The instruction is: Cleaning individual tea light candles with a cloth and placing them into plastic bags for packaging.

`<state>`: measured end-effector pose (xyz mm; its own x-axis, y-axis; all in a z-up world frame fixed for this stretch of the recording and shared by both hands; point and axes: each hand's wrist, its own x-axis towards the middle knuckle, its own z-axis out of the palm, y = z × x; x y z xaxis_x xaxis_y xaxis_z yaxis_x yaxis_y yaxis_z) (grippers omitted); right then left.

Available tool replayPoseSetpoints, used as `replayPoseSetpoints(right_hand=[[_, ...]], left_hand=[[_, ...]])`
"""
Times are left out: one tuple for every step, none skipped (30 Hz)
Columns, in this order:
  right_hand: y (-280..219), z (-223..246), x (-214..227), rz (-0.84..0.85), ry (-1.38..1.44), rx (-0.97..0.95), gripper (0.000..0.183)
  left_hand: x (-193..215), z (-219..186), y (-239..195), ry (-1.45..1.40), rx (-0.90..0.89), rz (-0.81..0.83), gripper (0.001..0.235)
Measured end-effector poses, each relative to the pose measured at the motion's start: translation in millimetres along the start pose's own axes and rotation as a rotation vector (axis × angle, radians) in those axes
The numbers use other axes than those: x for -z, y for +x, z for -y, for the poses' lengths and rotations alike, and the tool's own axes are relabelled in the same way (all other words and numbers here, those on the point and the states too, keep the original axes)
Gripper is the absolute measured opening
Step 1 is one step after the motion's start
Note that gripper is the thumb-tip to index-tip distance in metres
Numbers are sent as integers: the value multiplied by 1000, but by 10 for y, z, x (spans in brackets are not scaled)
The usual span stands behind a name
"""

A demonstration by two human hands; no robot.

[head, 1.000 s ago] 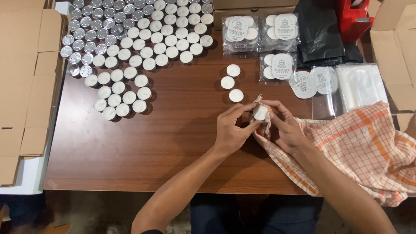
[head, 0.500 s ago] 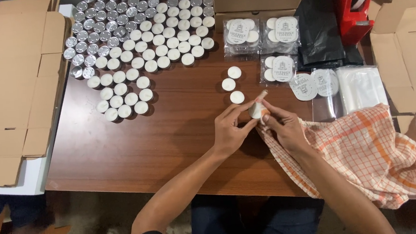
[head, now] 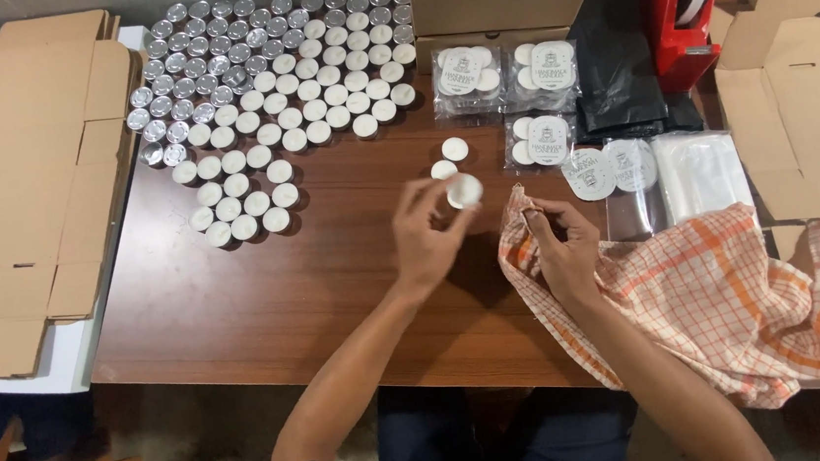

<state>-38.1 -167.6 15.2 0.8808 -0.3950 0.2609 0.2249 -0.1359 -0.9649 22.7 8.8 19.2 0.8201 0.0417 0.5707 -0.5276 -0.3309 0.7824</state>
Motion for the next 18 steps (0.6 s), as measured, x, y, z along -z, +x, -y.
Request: replayPoseSetpoints(right_hand=[[-4,-9,9,-4,1,1,16],[2,-19,8,-13,15,-12,16],[8,-27,5,-23,28,-24,16],[8,8,-3,-24,32,-21,16],[7,42,-13,-16,40,-39,16],[2,75,-16,-7,47,-58,16],[8,92,-24,-8,49,-56,16],[12,110,-30,-5,43,-57,15],[16,127,-37,-2,38,-58,14],[14,111,-31,-3,39,-58,14],[13,94,-25,-4,36,-66,15],[16,79,-14,-7,32,-72,15],[23,48,1,-10,33,-71,15],[27,18,15,-8,26,-76,15],[29,-10,28,-7,19,-82,15],[22,19,25,-8,21,-80,15],[12,50,23,-30,17,-91,14],[-15,83,24,-55,12,-104,14]], left_hand=[[47,86,37,-1,-3,3,42],[97,175,86,66,-8,-31,43],[151,263,137,133,-13,-65,44],[207,277,177,134,-17,-65,44],[264,291,217,204,48,-27,43],[317,305,248,274,116,11,42],[319,329,251,274,114,11,42],[321,352,252,299,167,58,41],[323,376,253,323,220,105,41],[302,417,231,324,219,106,41],[281,458,209,342,246,149,43],[253,497,194,358,271,194,44],[249,485,204,357,268,195,44],[250,472,210,351,299,226,45],[252,458,216,344,329,258,45],[239,502,209,344,327,258,45],[227,545,201,339,313,249,49],[216,585,184,333,298,243,53]])
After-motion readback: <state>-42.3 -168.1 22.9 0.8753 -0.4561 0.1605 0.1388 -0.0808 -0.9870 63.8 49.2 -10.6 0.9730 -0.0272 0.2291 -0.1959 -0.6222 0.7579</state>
